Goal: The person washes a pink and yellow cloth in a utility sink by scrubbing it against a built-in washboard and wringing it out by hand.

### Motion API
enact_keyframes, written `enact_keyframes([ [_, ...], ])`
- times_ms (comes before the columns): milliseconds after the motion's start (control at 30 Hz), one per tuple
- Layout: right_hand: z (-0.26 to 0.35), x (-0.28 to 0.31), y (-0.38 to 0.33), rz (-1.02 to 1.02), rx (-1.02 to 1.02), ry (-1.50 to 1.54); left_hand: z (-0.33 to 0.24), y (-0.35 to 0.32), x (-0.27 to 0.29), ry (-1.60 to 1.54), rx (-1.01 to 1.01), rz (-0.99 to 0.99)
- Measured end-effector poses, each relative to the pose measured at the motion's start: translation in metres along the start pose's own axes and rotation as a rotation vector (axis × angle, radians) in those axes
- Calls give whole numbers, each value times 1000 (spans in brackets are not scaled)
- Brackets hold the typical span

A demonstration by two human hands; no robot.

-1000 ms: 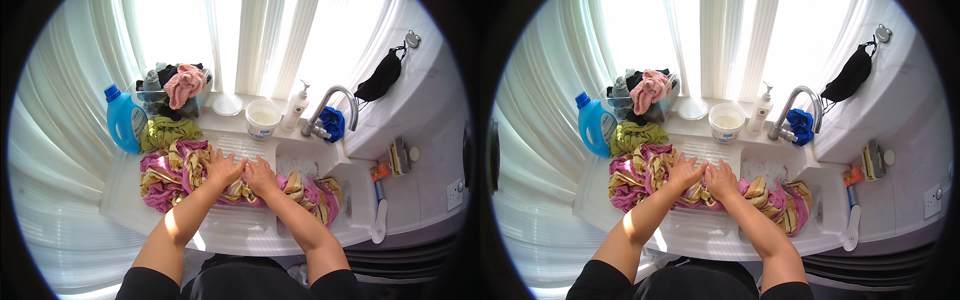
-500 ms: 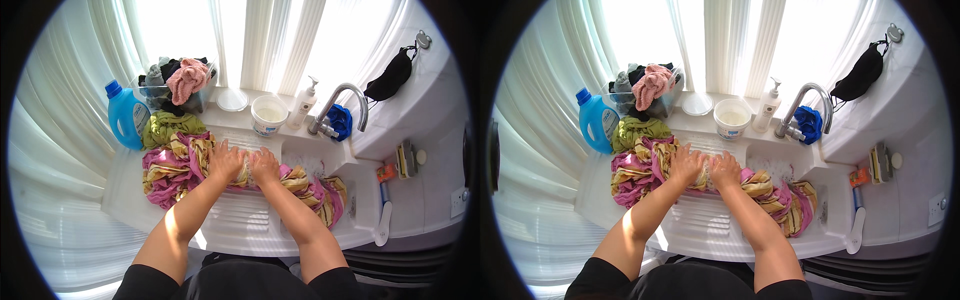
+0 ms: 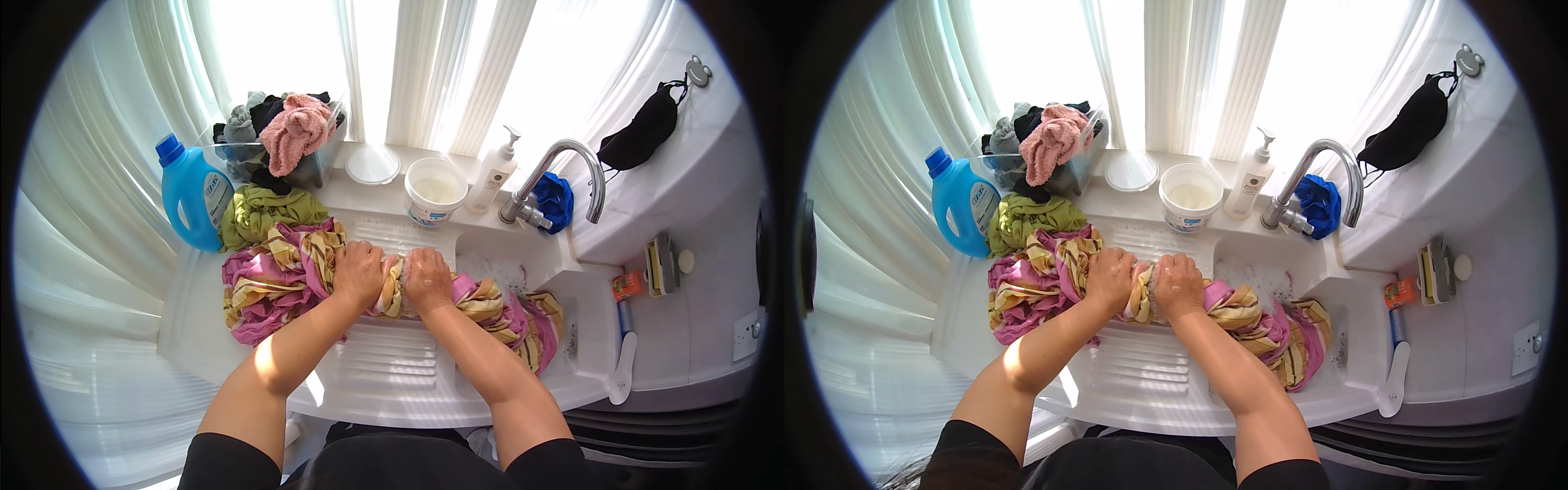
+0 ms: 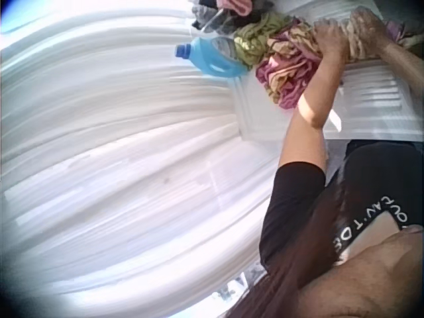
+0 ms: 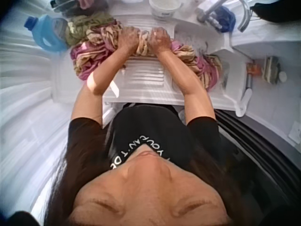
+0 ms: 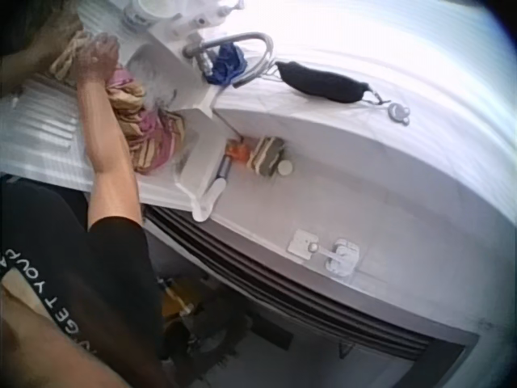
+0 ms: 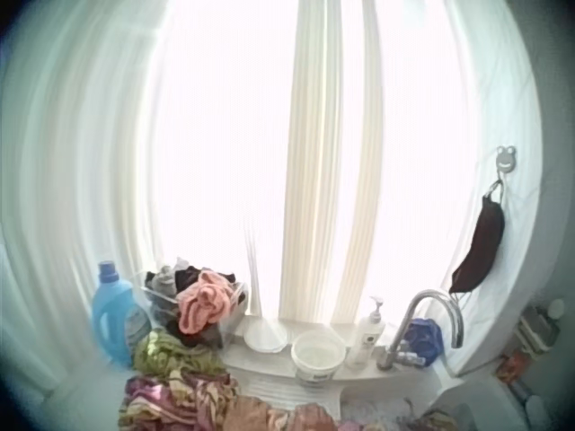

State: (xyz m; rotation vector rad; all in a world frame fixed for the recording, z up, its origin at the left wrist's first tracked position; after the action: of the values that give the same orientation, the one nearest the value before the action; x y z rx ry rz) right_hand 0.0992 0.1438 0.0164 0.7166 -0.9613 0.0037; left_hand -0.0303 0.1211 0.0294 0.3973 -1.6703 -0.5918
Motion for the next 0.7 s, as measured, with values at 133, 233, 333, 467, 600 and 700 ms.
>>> enact_keyframes([
  [133, -16, -16, 6, 375, -284, 57, 16, 0, -31, 13, -67, 450],
  [233, 22, 38, -28, 596, 30, 362, 10, -37, 37, -240, -163, 491],
  [333, 53, 102, -109, 254, 405, 265, -20, -76, 118, -209, -485, 319],
  [467, 59, 44, -106, 331, 250, 116, -8, -99, 73, -190, -175, 167],
  [600, 16, -20, -3, 273, -26, -21, 36, -30, 15, -84, 129, -21],
  [700, -10, -26, -1, 24, 33, -65, 33, -19, -19, -164, 147, 85],
])
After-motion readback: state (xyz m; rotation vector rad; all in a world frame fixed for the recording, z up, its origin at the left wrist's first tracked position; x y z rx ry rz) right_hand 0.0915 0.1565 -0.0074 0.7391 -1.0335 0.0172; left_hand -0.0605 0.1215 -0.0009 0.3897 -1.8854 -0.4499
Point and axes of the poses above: each hand's wrist, its own y-axis towards the middle knuckle, its own x-axis out of the back of the hand, z = x × y, the point moved 7 cm from there along y, towards the middle knuckle, and after that the axes turned 4 degrees about y, right-handed, at the moved point
